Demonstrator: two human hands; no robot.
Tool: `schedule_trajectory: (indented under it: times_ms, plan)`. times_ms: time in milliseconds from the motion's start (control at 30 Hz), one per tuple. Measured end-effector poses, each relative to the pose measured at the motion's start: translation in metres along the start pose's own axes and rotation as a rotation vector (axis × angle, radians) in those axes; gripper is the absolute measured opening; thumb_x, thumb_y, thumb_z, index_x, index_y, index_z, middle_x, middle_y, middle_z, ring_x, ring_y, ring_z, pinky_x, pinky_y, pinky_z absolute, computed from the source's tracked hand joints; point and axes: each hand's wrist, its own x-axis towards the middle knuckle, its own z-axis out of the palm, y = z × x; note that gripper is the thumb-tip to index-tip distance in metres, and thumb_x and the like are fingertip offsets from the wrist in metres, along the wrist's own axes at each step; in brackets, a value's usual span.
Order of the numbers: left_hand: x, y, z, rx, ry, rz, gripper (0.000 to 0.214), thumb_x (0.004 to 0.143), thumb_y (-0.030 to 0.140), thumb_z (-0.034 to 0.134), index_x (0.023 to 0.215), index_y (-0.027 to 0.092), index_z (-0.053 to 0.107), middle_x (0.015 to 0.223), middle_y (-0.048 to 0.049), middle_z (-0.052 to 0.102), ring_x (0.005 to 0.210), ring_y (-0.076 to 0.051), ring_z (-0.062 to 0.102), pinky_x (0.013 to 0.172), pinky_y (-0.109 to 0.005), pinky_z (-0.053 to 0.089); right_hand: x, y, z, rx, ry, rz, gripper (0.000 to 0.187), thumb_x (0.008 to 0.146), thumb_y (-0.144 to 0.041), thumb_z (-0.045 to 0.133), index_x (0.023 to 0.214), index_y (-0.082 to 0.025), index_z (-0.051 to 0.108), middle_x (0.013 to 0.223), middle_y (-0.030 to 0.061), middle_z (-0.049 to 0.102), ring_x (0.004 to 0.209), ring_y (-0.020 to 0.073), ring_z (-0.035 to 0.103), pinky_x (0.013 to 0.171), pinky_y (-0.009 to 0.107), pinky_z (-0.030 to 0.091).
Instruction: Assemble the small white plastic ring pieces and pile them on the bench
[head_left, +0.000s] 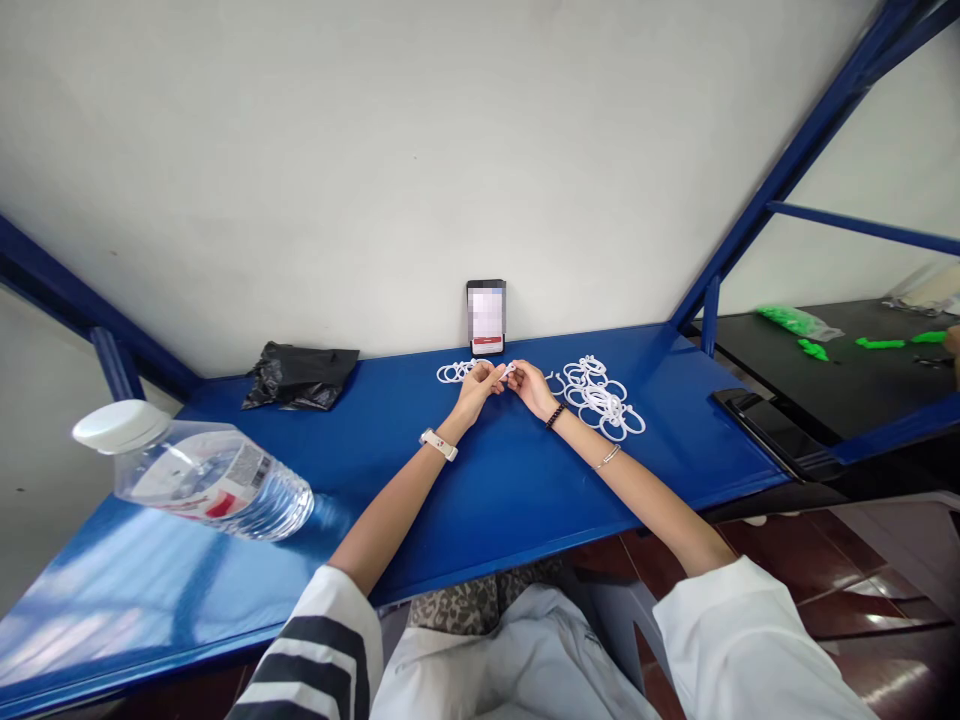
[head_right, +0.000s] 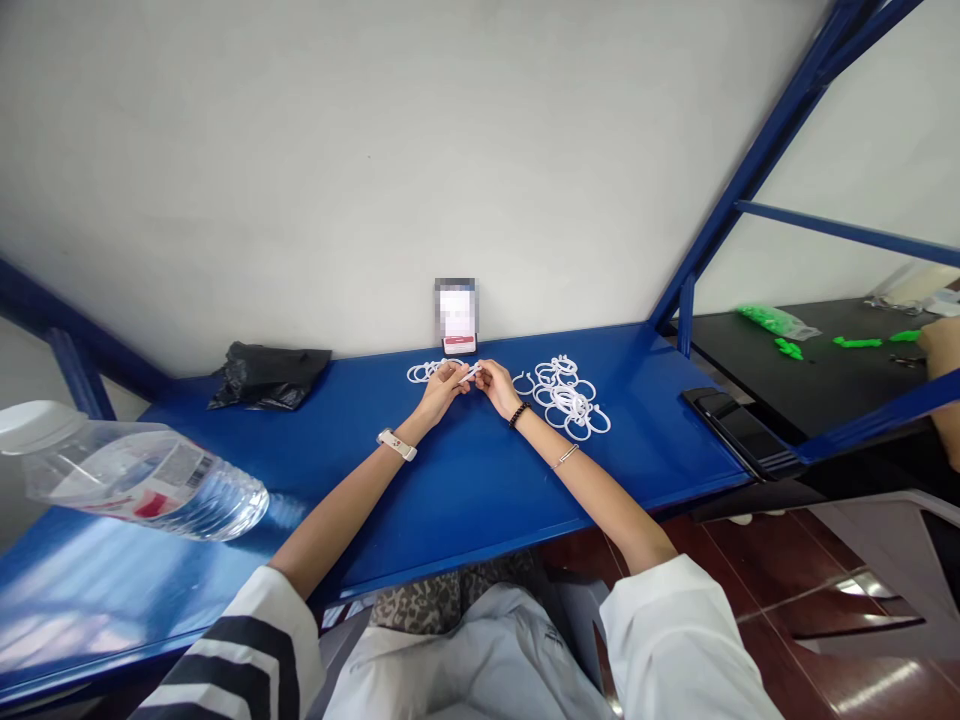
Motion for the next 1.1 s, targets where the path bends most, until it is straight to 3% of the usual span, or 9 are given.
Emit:
schedule_trajectory:
  times_ms: [600, 1100]
  plan:
    - [0.0054, -0.0025, -0.0008, -0.025, -0.032, -0.046, 0.048, 0.063, 0.052, 0.079, 0.075, 0.016, 0.049, 0.065, 0.0022, 0.059, 0.056, -0.007, 0.056, 0.058, -0.021, 0.042, -0.0016, 0.0007, 0.0014, -0.05, 0.037, -0.057, 0.034, 0.061, -0.04, 0.077, 0.062, -0.021, 0.05, 0.053, -0.0054, 0.054, 0.049, 0.0078, 0.043, 0.048, 0.023, 0.027]
    - [0.0024, 0.0003, 0.0014, -0.037, 0.059, -0.021, 0.044, 0.067, 0.051, 0.077, 0.07, 0.015, 0.052, 0.062, 0.0015, 0.059, 0.052, -0.007, 0.055, 0.055, -0.021, 0.043, 0.0051, 0.0045, -0.0023, -0.157, -0.001, -0.051, 0.043, 0.064, -0.056, 0.072, 0.064, -0.022, 0.047, 0.051, -0.0055, 0.05, 0.045, 0.0075, 0.039, 0.044, 0.024, 0.024]
